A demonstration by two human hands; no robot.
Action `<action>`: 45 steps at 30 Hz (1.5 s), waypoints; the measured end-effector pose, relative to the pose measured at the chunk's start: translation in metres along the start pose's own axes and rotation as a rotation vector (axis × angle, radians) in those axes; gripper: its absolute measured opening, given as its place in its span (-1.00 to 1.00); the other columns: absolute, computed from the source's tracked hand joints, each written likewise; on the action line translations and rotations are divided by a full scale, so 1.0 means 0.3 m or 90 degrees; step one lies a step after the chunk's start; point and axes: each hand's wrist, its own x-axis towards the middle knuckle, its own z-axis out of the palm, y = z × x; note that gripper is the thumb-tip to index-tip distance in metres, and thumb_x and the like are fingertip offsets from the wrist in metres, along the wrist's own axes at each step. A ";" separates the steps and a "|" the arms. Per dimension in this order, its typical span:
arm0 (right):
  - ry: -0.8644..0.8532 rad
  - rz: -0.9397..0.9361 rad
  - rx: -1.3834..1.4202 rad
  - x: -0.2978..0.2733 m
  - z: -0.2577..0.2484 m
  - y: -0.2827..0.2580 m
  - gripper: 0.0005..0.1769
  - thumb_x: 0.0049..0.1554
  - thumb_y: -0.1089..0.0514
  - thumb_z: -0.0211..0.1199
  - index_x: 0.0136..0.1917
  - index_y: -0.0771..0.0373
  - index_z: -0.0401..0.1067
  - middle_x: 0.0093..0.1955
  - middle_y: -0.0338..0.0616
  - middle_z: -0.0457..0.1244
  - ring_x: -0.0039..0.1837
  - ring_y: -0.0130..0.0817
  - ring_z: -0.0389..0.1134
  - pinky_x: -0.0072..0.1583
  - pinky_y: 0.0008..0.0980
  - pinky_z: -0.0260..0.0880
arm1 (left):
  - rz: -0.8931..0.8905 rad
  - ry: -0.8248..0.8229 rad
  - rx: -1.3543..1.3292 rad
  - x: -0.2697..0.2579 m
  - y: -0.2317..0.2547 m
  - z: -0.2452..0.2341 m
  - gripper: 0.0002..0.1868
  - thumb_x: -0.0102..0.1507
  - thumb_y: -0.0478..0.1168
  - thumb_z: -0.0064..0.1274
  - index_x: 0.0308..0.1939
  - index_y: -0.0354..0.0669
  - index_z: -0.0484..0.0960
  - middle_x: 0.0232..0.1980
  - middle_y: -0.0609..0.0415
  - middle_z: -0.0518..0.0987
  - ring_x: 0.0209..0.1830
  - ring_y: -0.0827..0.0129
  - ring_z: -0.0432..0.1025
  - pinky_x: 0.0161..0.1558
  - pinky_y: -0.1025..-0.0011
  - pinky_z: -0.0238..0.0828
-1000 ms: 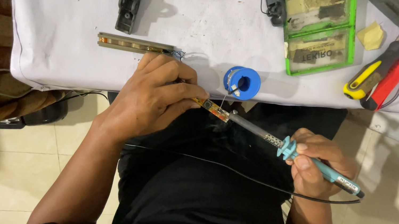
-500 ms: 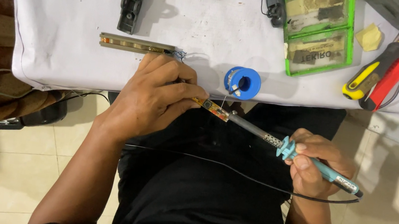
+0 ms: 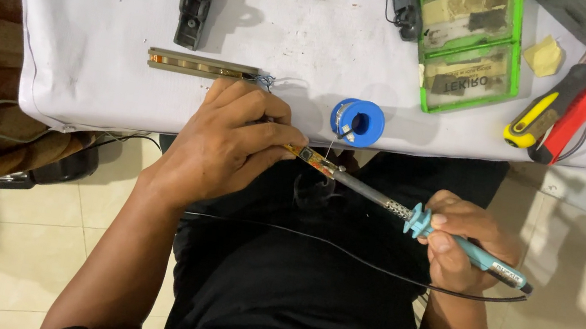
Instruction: Soldering components onto a small circuit board using a soldering iron at a workbench.
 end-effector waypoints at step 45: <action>0.118 -0.224 -0.032 0.259 -0.032 -0.115 -0.82 0.07 0.16 0.28 -0.16 0.30 0.38 -0.28 -0.10 0.26 -0.45 -0.30 0.19 -0.20 -0.30 0.27 | 0.172 0.043 -0.011 0.372 0.104 -0.149 -0.87 0.41 -0.35 0.09 0.04 -0.19 0.61 -0.05 -0.01 0.44 -0.06 0.12 0.37 0.06 0.17 0.21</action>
